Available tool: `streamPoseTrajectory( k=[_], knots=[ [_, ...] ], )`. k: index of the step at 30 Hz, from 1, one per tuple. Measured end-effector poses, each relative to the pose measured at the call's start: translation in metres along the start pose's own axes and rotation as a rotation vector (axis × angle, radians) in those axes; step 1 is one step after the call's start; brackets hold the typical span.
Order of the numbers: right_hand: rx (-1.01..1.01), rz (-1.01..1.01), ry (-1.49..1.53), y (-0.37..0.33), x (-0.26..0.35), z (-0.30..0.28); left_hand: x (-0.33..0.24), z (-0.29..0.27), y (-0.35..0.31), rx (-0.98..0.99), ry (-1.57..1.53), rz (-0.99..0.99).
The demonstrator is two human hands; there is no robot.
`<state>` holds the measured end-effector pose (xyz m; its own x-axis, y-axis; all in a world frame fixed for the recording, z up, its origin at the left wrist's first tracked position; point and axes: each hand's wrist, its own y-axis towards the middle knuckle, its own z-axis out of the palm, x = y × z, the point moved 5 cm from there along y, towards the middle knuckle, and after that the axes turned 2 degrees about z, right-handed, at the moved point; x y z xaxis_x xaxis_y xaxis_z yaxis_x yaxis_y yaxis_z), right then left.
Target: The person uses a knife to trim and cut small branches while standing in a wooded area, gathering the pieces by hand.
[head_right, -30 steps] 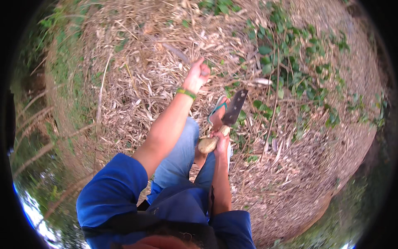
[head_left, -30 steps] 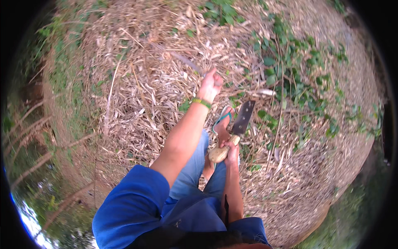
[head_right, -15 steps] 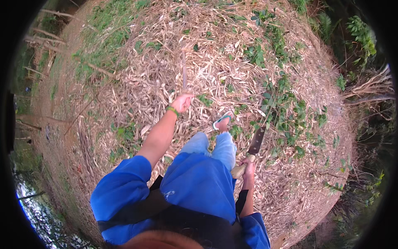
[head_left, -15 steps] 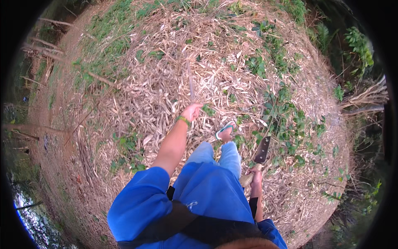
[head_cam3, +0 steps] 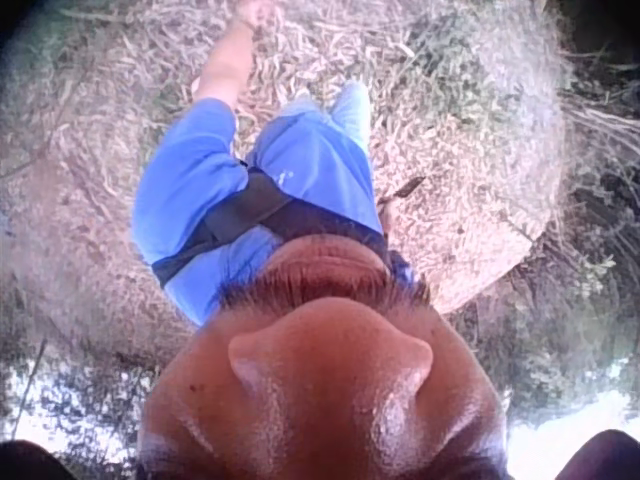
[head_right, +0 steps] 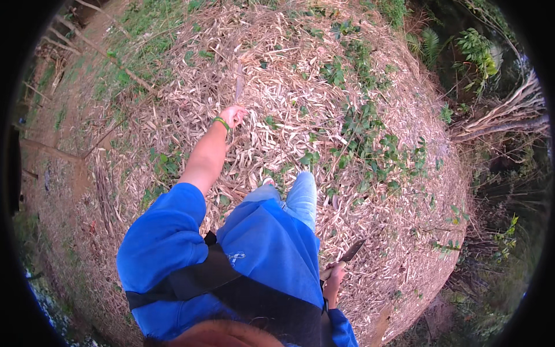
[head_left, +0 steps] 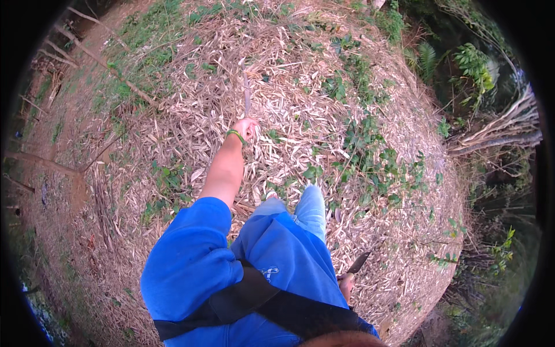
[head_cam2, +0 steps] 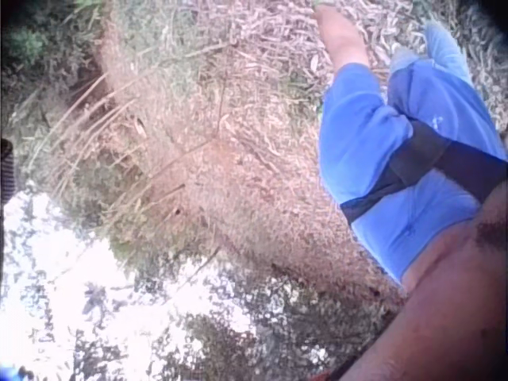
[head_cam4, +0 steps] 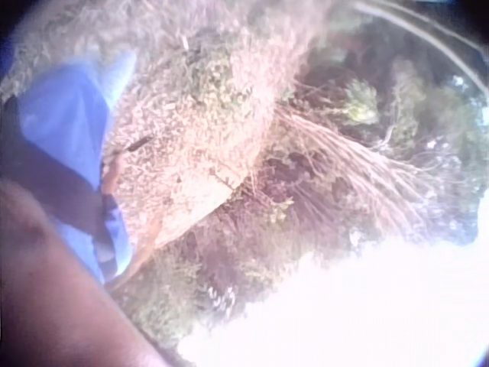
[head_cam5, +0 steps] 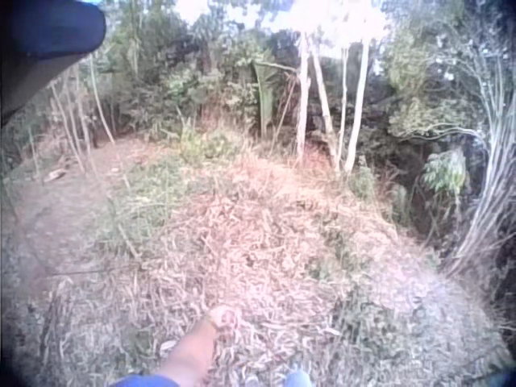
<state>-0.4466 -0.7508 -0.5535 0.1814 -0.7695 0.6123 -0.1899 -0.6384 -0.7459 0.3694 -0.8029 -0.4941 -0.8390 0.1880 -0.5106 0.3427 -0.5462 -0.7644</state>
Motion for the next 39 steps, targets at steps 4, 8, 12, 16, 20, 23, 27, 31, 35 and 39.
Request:
streamPoseTrajectory(
  k=[4,8,12,16,20,23,27,31,35,39],
  knots=[
    [-0.100,0.079,-0.151,0.005,-0.102,-0.037,0.006,-0.026,-0.028,-0.029,-0.021,-0.045],
    [-0.120,0.133,-0.334,-0.039,-0.170,-0.099,0.018,-0.050,-0.060,0.033,-0.007,-0.079],
    [-0.174,0.210,-0.448,-0.095,-0.260,-0.185,0.045,-0.074,-0.106,0.023,0.001,-0.053],
    [-0.182,0.272,-0.559,-0.148,-0.339,-0.248,0.083,-0.160,-0.168,0.043,-0.009,-0.007],
    [-0.234,0.346,-0.654,-0.221,-0.410,-0.279,0.156,-0.222,-0.226,0.063,0.039,-0.019],
    [-0.199,0.274,-0.692,-0.239,-0.405,-0.241,0.103,-0.262,-0.258,0.079,-0.051,-0.068],
    [-0.121,0.121,-0.681,-0.271,-0.376,-0.148,0.086,-0.249,-0.243,0.174,-0.061,-0.030],
    [-0.037,0.011,-0.673,-0.296,-0.353,-0.052,0.100,-0.263,-0.223,0.148,-0.082,-0.043],
    [-0.058,-0.019,-0.731,-0.330,-0.326,0.029,0.132,-0.321,-0.225,0.135,-0.025,0.046],
    [0.237,-0.258,-1.032,-0.279,-0.257,0.135,0.100,-0.395,-0.266,0.090,-0.103,-0.052]
  ],
)
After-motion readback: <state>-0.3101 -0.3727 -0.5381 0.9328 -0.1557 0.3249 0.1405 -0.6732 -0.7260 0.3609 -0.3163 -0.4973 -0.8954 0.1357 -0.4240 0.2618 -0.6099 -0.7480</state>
